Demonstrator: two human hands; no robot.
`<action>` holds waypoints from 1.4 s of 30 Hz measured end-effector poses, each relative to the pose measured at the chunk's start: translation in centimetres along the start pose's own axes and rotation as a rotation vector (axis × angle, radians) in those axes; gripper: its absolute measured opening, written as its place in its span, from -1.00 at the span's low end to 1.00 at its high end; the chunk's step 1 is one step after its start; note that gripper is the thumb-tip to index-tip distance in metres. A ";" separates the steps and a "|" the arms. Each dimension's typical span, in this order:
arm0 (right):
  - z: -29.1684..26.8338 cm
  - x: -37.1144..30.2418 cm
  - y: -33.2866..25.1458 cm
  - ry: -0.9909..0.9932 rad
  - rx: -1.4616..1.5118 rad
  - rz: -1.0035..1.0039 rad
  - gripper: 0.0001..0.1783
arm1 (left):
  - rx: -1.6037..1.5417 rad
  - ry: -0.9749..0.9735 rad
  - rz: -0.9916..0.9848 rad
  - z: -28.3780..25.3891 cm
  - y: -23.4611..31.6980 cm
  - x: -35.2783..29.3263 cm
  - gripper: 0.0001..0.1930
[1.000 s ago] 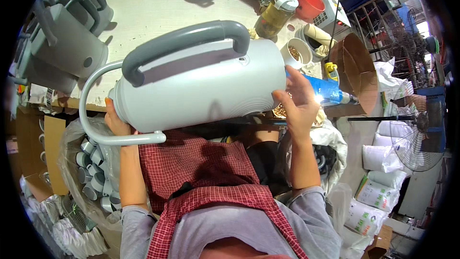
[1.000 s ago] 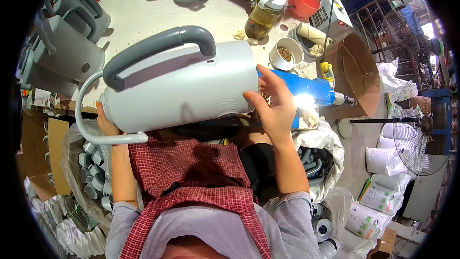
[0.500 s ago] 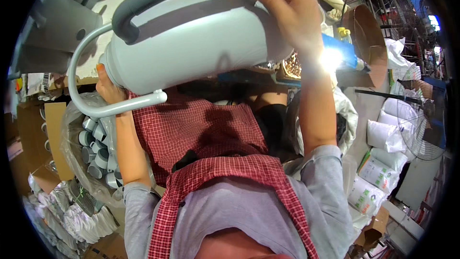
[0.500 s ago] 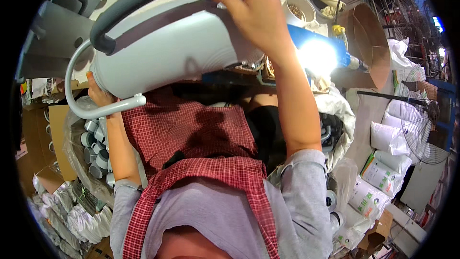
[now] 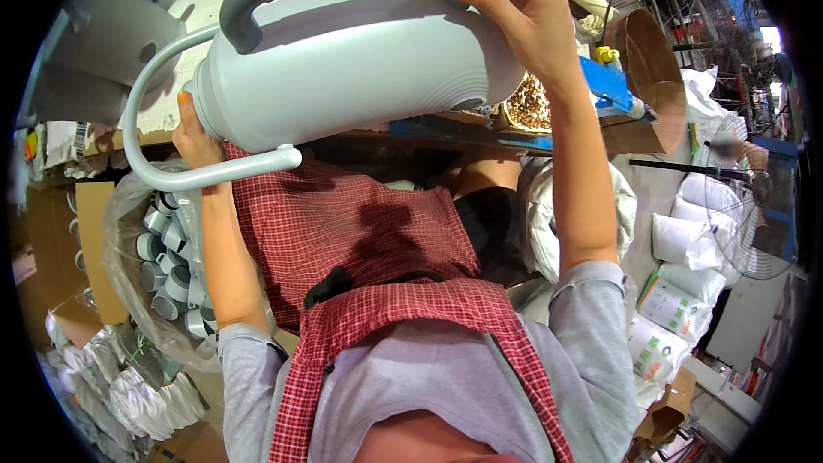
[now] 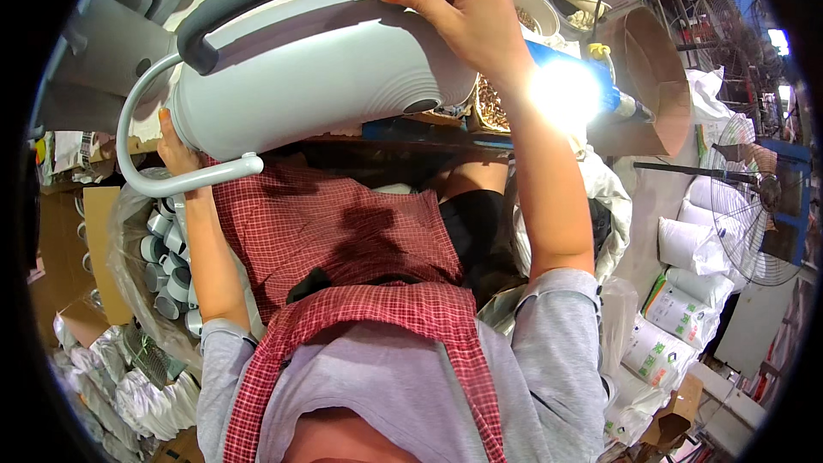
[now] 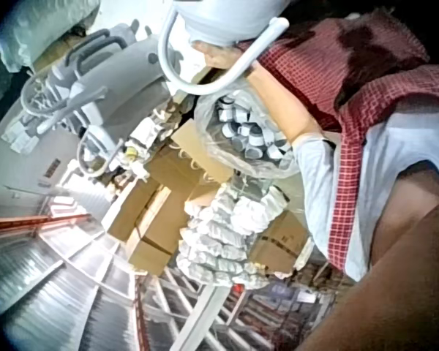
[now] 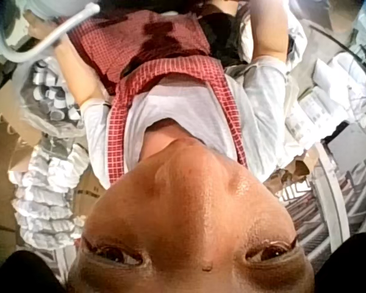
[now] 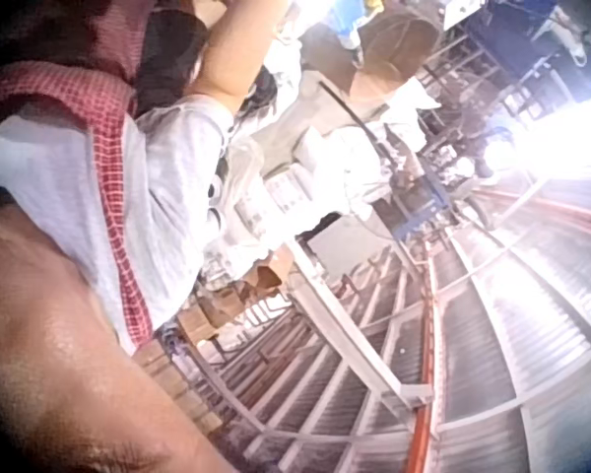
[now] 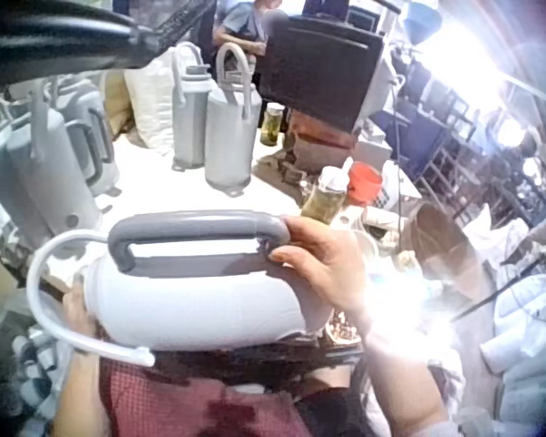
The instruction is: The person assembles grey electric kettles by attaching handles and lids. They pick up kettle bodies from a plastic bag, use a blue handheld tool to tighten components, and place the finished units on a table.
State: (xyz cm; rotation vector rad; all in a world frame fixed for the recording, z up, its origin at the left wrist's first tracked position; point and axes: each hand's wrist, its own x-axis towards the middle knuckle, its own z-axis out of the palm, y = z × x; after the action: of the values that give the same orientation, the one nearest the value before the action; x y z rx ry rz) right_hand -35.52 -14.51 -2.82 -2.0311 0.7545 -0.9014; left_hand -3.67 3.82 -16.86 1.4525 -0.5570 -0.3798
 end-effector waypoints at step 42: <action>-31.4 -71.8 6.1 0.768 -1.243 1.210 -0.62 | 0.107 -0.585 0.084 13.8 0.0 -21.3 -0.50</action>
State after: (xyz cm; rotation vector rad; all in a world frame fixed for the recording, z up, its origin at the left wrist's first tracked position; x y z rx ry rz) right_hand -102.84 23.15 -17.88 -1.3593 3.0591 -0.3748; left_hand -28.94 4.45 -19.13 1.4090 -1.1161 -0.7249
